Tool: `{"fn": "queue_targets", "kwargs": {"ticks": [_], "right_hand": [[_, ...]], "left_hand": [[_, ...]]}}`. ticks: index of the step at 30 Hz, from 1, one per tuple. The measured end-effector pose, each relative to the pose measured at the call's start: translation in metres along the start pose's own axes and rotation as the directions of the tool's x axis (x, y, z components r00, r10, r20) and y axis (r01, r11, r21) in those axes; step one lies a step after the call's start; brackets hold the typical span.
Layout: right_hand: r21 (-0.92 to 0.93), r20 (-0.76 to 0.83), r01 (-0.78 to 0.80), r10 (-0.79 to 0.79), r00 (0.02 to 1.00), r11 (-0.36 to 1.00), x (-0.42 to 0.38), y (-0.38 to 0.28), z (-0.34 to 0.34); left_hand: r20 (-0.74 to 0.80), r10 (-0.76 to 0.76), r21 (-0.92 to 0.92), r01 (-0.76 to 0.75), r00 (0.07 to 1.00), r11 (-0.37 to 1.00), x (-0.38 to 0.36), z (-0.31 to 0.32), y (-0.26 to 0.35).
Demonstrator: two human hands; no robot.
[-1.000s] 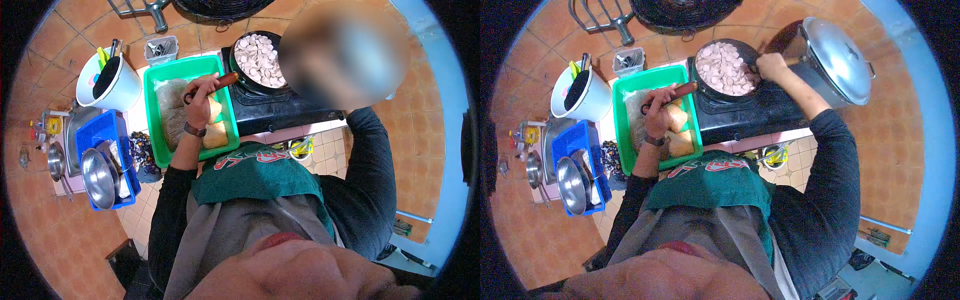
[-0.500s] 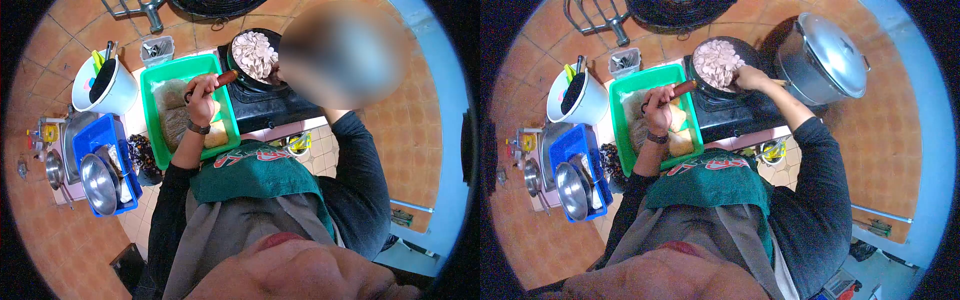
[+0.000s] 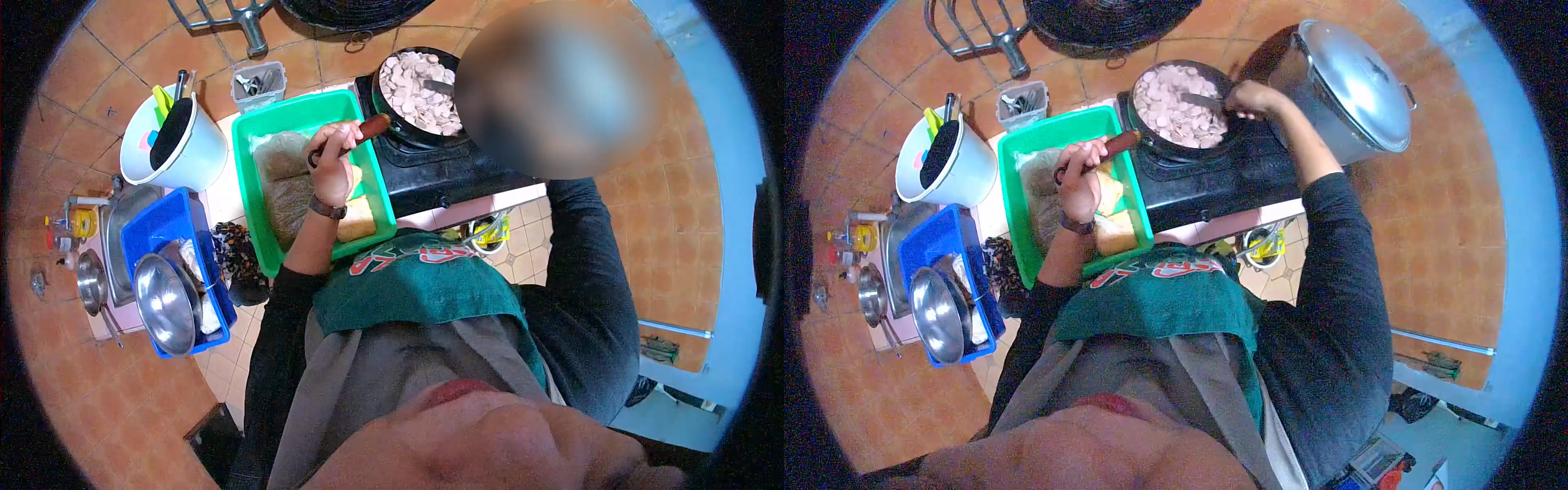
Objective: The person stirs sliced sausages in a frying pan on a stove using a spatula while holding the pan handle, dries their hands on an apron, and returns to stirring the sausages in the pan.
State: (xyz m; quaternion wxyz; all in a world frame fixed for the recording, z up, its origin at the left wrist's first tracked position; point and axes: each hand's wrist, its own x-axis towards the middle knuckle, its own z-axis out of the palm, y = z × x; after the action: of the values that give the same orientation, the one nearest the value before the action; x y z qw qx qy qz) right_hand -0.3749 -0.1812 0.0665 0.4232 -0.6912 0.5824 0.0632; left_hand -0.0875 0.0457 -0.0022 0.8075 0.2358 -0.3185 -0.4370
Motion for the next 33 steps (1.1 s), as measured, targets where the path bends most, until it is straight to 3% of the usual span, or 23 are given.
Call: {"fn": "queue_targets", "kwargs": {"ticks": [1, 2, 4, 5, 7, 8, 9, 10, 11, 12, 13, 16, 17, 19, 22, 23, 24, 26, 27, 28, 30, 33], "right_hand": [[-0.205, -0.017, 0.018, -0.022, 1.0, 0.979, -0.002, -0.002, -0.009], [-0.297, 0.044, 0.173, -0.167, 0.985, 0.939, -0.009, -0.002, -0.022], [-0.651, 0.126, 0.294, -0.283, 0.951, 0.7, -0.023, -0.01, -0.034], [-0.651, 0.124, 0.292, -0.281, 0.952, 0.701, -0.02, -0.008, -0.03], [-0.848, 0.296, 0.388, -0.285, 0.912, 0.362, -0.007, -0.001, -0.018], [-0.827, 0.34, 0.391, -0.194, 0.92, 0.404, -0.02, -0.018, 0.0], [-0.758, 0.355, 0.406, -0.2, 0.913, 0.51, -0.023, -0.026, 0.016], [-0.774, 0.344, 0.381, -0.17, 0.924, 0.506, -0.016, -0.026, 0.033], [-0.608, 0.285, 0.324, -0.182, 0.941, 0.725, -0.037, -0.05, 0.05], [-0.542, 0.229, 0.257, -0.154, 0.961, 0.8, -0.016, -0.04, 0.066], [-0.543, 0.137, 0.437, -0.438, 0.889, 0.717, -0.036, -0.06, 0.085], [-0.603, -0.086, 0.17, -0.276, 0.957, 0.78, 0.008, -0.061, 0.12], [-0.601, -0.088, 0.168, -0.274, 0.958, 0.781, 0.006, -0.069, 0.121], [-0.485, -0.22, 0.005, -0.128, 0.967, 0.874, -0.004, -0.085, 0.119], [-0.449, -0.231, 0.087, -0.209, 0.95, 0.89, 0.049, -0.045, 0.108], [-0.518, -0.204, 0.132, -0.272, 0.94, 0.845, 0.051, -0.042, 0.101], [-0.465, -0.263, 0.091, -0.236, 0.935, 0.881, 0.051, -0.038, 0.096], [-0.442, -0.13, 0.19, -0.272, 0.954, 0.877, 0.035, -0.03, 0.075], [-0.293, -0.127, 0.167, -0.211, 0.969, 0.942, 0.035, -0.026, 0.069], [-0.102, -0.229, 0.12, -0.141, 0.963, 0.988, 0.031, -0.016, 0.066], [0.013, -0.241, 0.02, -0.016, 0.97, 1.0, 0.019, -0.009, 0.058], [-0.068, -0.218, -0.05, 0.034, 0.975, 0.996, 0.024, 0.022, 0.039]], "left_hand": [[0.002, 0.0, -0.001, 0.0, 1.0, 1.0, 0.0, 0.0, 0.0], [0.006, 0.015, 0.017, -0.015, 1.0, 1.0, 0.001, -0.001, -0.001], [0.011, 0.029, 0.032, -0.029, 1.0, 0.999, 0.002, -0.002, 0.0], [0.019, 0.031, 0.067, -0.032, 0.999, 0.997, 0.002, -0.003, 0.0], [0.032, 0.029, 0.098, -0.032, 0.999, 0.995, 0.002, -0.003, 0.001], [0.024, 0.03, 0.109, -0.033, 0.999, 0.994, 0.001, -0.002, 0.001], [0.015, 0.033, 0.121, -0.035, 0.999, 0.992, 0.002, -0.002, 0.001], [0.015, 0.037, 0.12, -0.039, 0.999, 0.992, 0.003, -0.002, 0.0], [0.016, 0.038, 0.092, -0.04, 0.999, 0.995, 0.003, -0.004, -0.003], [0.017, 0.036, 0.064, -0.037, 0.999, 0.997, 0.003, -0.004, -0.004], [0.006, 0.028, 0.077, -0.028, 1.0, 0.997, 0.002, -0.003, -0.004], [0.033, 0.033, 0.085, -0.036, 0.999, 0.996, 0.002, -0.003, -0.004], [0.035, 0.031, 0.085, -0.034, 0.999, 0.996, 0.002, -0.002, -0.004], [0.027, 0.028, 0.064, -0.03, 0.999, 0.998, 0.001, 0.0, -0.001], [0.015, 0.042, 0.02, -0.042, 0.999, 0.999, 0.001, -0.002, -0.005], [0.017, 0.04, 0.017, -0.04, 0.999, 0.999, 0.001, -0.002, -0.005], [0.015, 0.05, 0.025, -0.05, 0.999, 0.998, 0.001, -0.002, -0.005], [0.016, 0.058, 0.03, -0.058, 0.998, 0.998, 0.001, -0.003, -0.004], [0.018, 0.063, 0.044, -0.064, 0.998, 0.997, 0.001, -0.003, -0.004], [0.021, 0.069, 0.057, -0.071, 0.997, 0.996, 0.002, -0.003, -0.003], [0.021, 0.07, 0.061, -0.071, 0.997, 0.996, 0.001, -0.003, -0.003], [0.028, 0.074, 0.069, -0.076, 0.997, 0.995, 0.002, -0.003, -0.002]]}}
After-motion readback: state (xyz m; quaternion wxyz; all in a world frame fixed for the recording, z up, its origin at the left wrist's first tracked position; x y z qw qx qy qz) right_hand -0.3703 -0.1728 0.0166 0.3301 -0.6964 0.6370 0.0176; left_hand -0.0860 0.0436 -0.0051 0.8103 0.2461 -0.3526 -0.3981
